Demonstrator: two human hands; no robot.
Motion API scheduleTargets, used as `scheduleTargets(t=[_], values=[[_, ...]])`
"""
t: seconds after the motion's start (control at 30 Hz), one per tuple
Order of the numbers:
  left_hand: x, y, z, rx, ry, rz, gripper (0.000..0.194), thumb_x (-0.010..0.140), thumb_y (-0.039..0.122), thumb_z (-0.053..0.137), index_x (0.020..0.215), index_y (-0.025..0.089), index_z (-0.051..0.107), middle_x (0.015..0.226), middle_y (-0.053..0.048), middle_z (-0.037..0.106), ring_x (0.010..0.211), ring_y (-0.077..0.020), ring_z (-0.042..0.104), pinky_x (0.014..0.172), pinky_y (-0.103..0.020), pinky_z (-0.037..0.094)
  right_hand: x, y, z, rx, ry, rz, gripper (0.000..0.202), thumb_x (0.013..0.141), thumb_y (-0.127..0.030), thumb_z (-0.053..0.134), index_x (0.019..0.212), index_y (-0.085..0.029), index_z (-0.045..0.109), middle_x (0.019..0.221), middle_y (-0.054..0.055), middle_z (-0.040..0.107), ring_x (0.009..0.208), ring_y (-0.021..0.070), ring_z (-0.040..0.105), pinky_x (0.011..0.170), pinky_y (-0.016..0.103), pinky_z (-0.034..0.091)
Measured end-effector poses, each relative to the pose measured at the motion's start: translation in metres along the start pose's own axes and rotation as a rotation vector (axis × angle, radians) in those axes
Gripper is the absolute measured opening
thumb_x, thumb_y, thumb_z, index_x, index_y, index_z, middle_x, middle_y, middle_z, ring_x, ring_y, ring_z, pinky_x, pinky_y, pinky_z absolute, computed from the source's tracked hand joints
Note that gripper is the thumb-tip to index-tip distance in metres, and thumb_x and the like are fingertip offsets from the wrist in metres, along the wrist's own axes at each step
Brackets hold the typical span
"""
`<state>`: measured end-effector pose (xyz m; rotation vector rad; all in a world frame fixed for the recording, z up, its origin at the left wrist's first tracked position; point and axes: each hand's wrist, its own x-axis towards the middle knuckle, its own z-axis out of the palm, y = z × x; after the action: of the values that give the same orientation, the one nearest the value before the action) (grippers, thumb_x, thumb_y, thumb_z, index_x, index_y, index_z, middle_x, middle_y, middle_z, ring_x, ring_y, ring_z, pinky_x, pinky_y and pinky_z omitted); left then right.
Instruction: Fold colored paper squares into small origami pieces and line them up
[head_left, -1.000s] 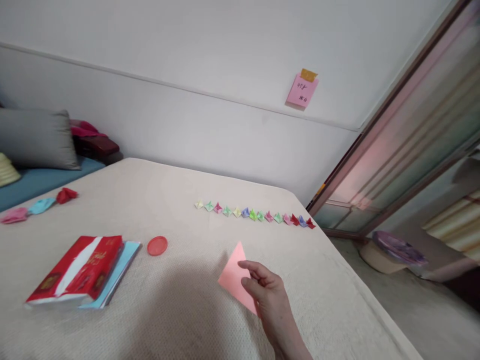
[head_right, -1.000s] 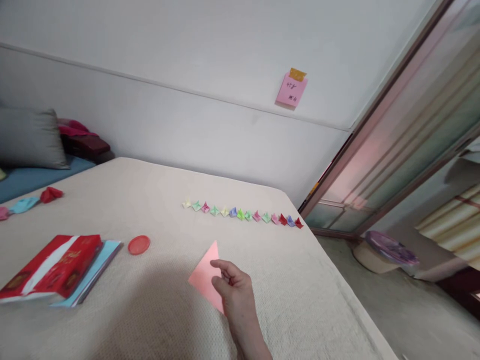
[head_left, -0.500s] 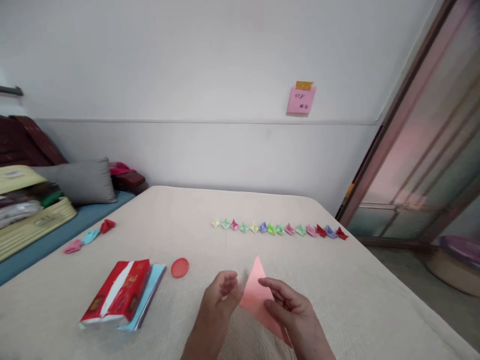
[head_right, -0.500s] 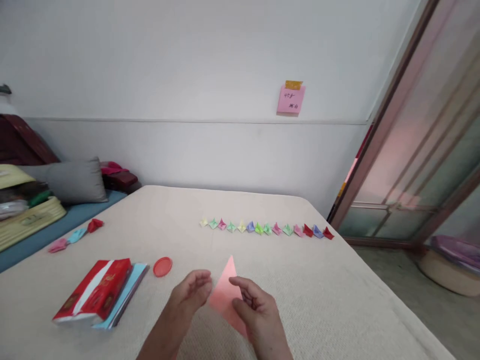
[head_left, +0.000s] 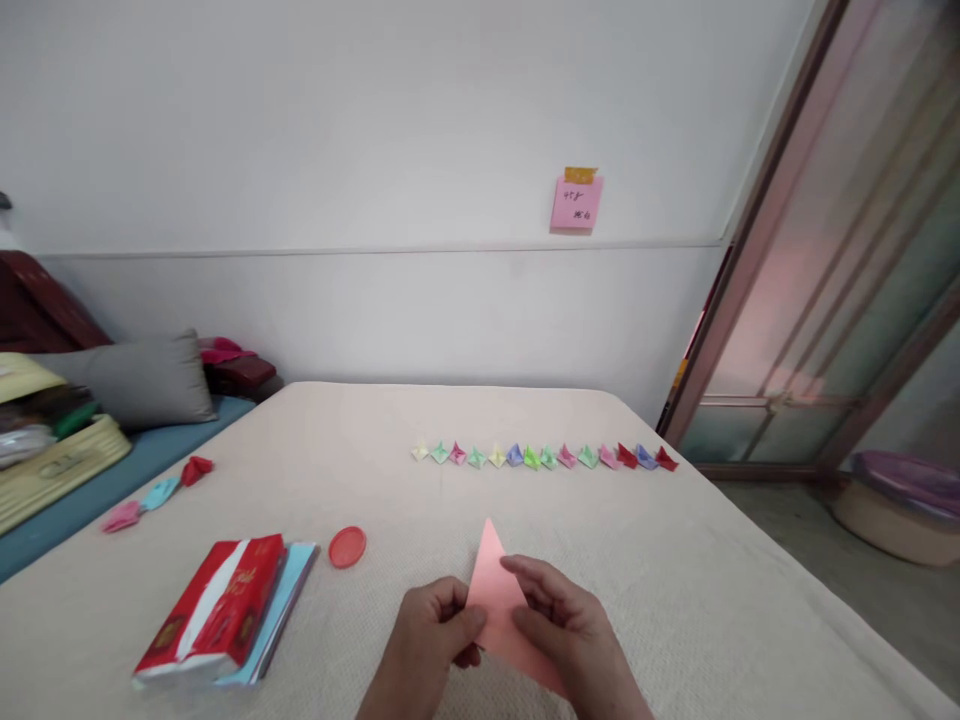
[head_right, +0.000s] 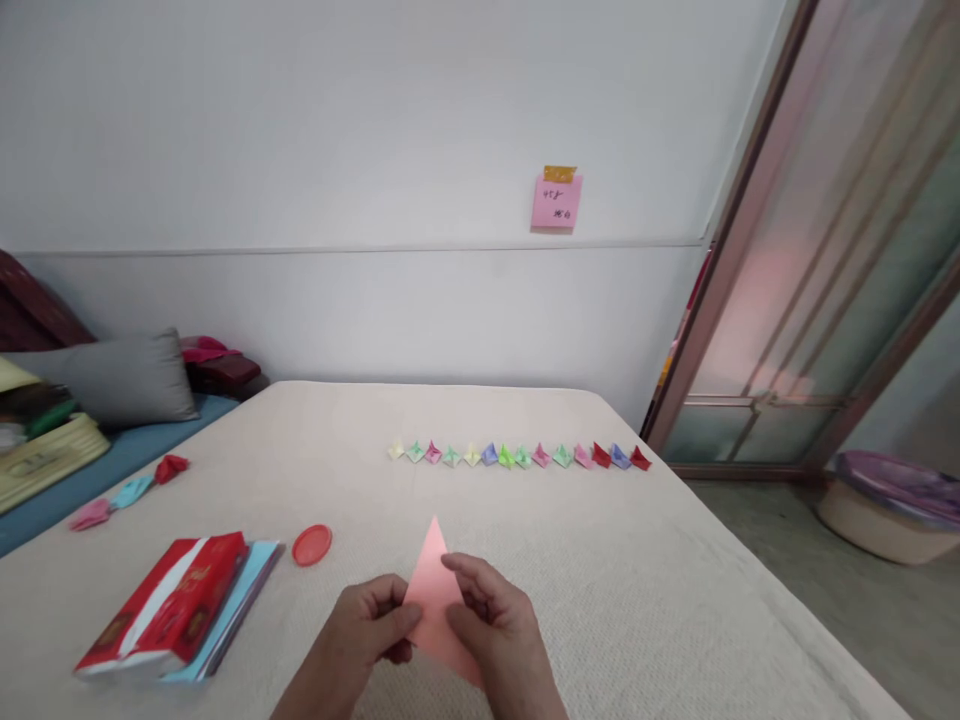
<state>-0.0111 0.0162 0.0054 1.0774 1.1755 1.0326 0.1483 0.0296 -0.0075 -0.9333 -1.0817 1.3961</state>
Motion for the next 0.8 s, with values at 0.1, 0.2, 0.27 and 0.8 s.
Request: scheduleTargets(t=[0.1, 0.2, 0.27, 0.8], values=[[-0.0003, 0.0006, -0.0014, -0.008, 0.037, 0.003, 0.022, 0.074, 0.032, 0.066, 0.065, 0.013, 0.06, 0.05, 0.003, 0.053, 0.048, -0.0102, 0.047, 0.051, -0.023, 0.033, 0.0004, -0.0002, 0.0018, 0.096, -0.015, 0.075, 0.042, 0.064, -0.018, 0.069, 0.105, -0.023, 0.065, 0.067, -0.001, 0.067, 0.062, 0.017, 0.058, 0.058, 0.026, 0.038], [-0.0023, 0.0037, -0.0021, 0.002, 0.044, 0.026, 0.021, 0.075, 0.031, 0.064, 0.066, 0.013, 0.061, 0.05, 0.003, 0.053, 0.048, -0.0102, 0.046, 0.052, -0.024, 0.034, 0.0019, 0.0026, 0.0015, 0.084, -0.083, 0.161, 0.027, 0.065, -0.025, 0.072, 0.091, -0.019, 0.067, 0.062, 0.001, 0.068, 0.056, 0.0172, 0.059, 0.054, 0.026, 0.036], [-0.0037, 0.0057, -0.0018, 0.003, 0.034, 0.048, 0.02, 0.075, 0.03, 0.064, 0.064, 0.013, 0.06, 0.05, 0.003, 0.053, 0.048, -0.0104, 0.046, 0.052, -0.024, 0.034, 0.0033, 0.0043, 0.0001, 0.088, -0.107, 0.226, 0.023, 0.065, -0.031, 0.074, 0.083, -0.018, 0.067, 0.06, 0.002, 0.068, 0.055, 0.0185, 0.061, 0.053, 0.026, 0.037], [-0.0025, -0.001, -0.0001, 0.153, -0.015, 0.07, 0.018, 0.076, 0.024, 0.057, 0.061, 0.016, 0.053, 0.053, 0.004, 0.046, 0.051, -0.0118, 0.044, 0.052, -0.025, 0.035, 0.0043, 0.0063, -0.0074, -0.091, -0.116, 0.215, 0.019, 0.066, -0.032, 0.071, 0.061, -0.014, 0.068, 0.054, 0.0, 0.059, 0.049, 0.0123, 0.047, 0.05, 0.025, 0.032]])
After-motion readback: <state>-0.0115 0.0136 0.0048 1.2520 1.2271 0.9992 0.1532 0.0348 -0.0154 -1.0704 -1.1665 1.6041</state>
